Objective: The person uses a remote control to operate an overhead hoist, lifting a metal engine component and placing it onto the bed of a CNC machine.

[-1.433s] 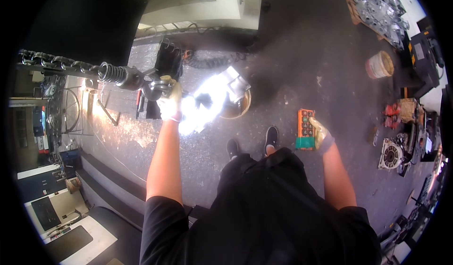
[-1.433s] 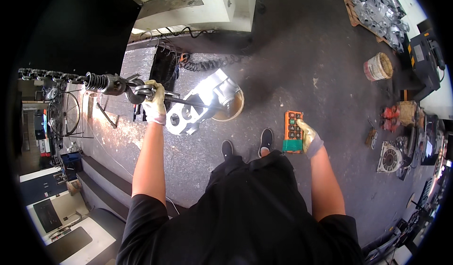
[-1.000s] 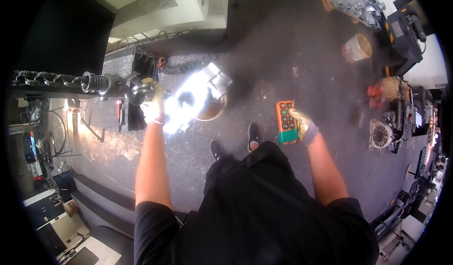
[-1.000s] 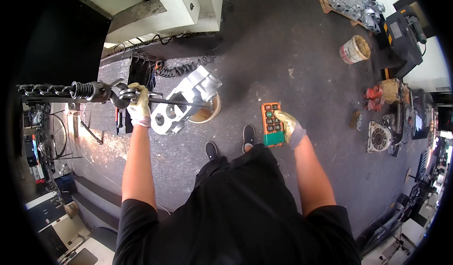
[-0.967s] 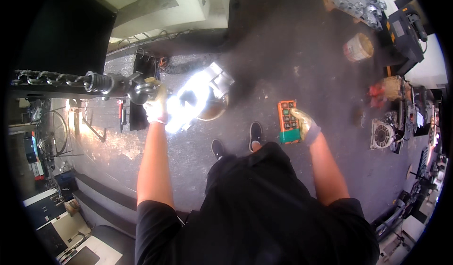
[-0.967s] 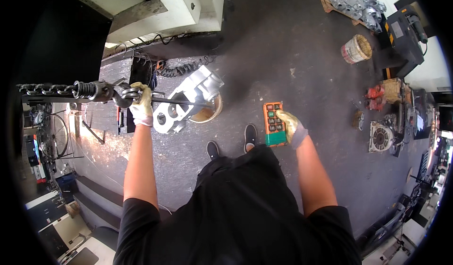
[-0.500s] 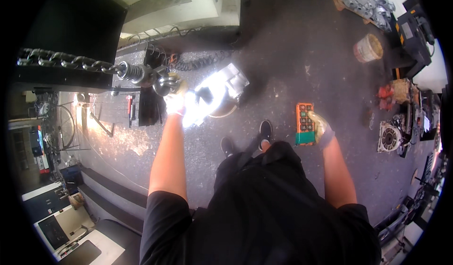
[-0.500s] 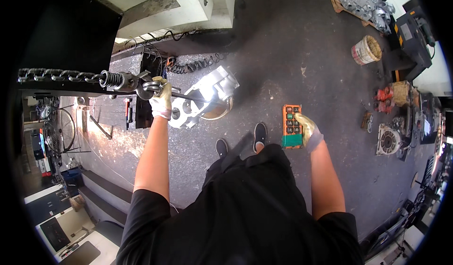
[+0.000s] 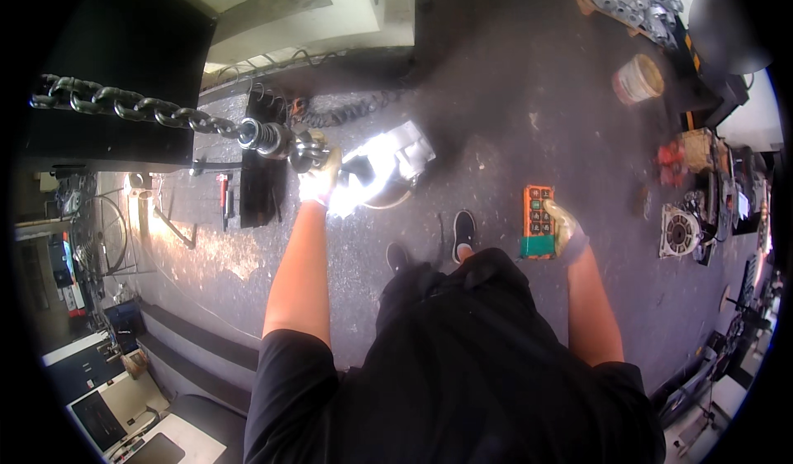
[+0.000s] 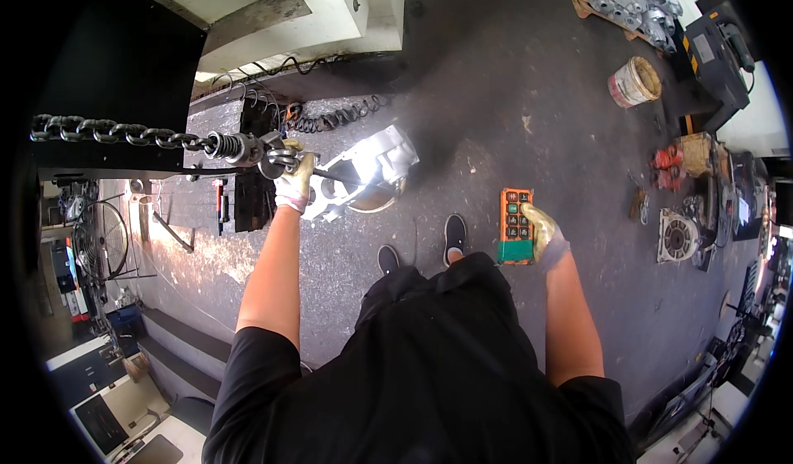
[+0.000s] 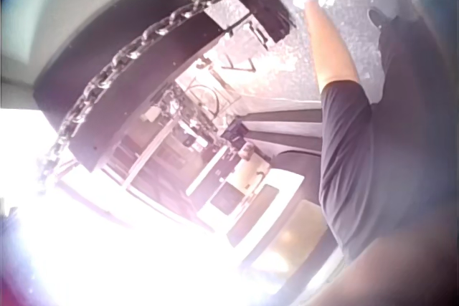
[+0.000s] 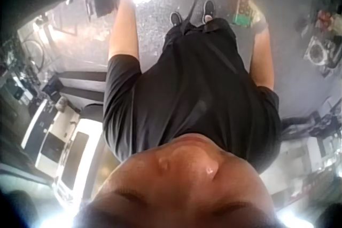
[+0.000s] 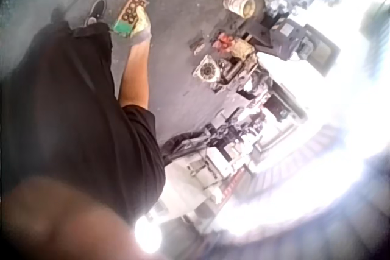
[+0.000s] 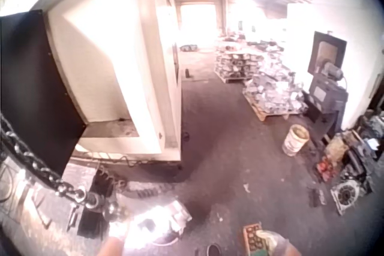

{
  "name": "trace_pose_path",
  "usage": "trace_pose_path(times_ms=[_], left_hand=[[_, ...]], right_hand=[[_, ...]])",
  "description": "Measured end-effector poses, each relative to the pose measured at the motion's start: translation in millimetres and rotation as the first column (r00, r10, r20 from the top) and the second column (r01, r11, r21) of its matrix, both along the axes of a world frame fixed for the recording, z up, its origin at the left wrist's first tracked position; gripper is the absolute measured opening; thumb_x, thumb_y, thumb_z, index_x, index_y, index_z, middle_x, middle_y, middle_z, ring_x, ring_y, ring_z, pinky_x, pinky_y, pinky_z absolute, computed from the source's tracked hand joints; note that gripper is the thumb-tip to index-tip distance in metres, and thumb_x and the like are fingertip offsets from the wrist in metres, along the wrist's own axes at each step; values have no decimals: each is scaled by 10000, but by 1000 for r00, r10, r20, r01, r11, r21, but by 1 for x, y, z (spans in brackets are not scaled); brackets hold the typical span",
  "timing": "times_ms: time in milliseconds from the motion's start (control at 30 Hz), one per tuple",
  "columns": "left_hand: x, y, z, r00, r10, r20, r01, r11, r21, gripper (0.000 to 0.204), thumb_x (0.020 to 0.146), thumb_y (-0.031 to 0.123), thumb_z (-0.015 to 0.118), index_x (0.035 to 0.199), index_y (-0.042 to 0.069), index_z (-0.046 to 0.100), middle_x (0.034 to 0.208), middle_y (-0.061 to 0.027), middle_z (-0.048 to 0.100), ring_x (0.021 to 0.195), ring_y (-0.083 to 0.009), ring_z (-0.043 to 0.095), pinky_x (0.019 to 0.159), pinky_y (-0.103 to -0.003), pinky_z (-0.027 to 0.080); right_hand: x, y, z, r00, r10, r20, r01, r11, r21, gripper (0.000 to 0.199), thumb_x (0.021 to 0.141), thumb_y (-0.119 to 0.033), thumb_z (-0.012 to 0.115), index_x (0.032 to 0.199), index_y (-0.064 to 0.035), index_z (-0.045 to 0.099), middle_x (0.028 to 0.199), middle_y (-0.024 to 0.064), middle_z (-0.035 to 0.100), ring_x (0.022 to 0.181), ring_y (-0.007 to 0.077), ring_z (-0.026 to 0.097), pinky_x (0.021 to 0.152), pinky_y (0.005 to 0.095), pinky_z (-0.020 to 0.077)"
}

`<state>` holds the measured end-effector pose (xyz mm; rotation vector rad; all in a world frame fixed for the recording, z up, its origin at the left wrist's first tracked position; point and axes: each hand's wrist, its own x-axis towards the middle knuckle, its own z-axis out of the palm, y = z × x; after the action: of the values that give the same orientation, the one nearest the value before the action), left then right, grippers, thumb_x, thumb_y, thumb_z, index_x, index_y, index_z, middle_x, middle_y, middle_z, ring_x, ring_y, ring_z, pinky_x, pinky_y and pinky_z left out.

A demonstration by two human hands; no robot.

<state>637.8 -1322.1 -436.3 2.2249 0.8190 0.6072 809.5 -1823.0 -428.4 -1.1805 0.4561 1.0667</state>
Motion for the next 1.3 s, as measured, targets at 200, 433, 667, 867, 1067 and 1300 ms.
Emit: trace_pose_path(times_ms=[200,433,667,867,1067,1300], left_hand=[[8,0,-11,998,-19,-67,12,995,-100,313,786,71,767,1064,47,625,1034,-71,658,991,-226,650,927,-373,528],[15,-5,-30,988,-43,-147,10,976,-216,428,811,208,825,1176,65,651,1123,-83,700,1045,-237,681,956,-388,542],[14,11,-109,982,-143,-127,127,984,-121,436,811,201,786,1193,60,631,1103,-81,711,999,-217,686,930,-382,560],[21,-10,-93,977,-205,-52,192,964,-182,507,740,115,842,1184,48,606,1083,-74,699,1010,-200,684,916,-359,573],[26,-58,-64,951,-202,-232,180,977,-113,589,730,282,841,1239,98,608,1175,-54,688,1109,-232,668,1047,-387,508],[35,-83,-76,960,-32,-277,34,999,2,751,744,344,854,1376,96,533,1289,-95,669,1221,-256,634,1115,-422,459]], right_hand=[[0,4,-2,1000,-20,-16,19,999,-29,329,1034,-328,608,1202,-47,646,970,121,739,801,257,743,693,457,645],[-1,-5,7,999,-35,-29,35,999,-13,323,1035,-318,608,1211,-48,629,976,116,735,784,256,741,670,461,650],[-2,-1,4,998,-25,-61,25,1000,-8,333,1039,-370,588,1196,-81,634,939,124,726,698,286,728,535,486,626],[-2,-3,9,1000,5,-15,-5,1000,2,361,1044,-387,568,1184,-59,629,871,146,719,581,299,700,425,472,577],[-7,3,6,995,-99,-7,98,993,-70,377,1040,-388,579,1184,-42,622,873,143,719,591,283,705,427,433,575],[-9,-3,3,997,-81,7,81,996,-29,446,1049,-446,529,1160,-27,633,793,156,701,496,315,666,365,399,524]])
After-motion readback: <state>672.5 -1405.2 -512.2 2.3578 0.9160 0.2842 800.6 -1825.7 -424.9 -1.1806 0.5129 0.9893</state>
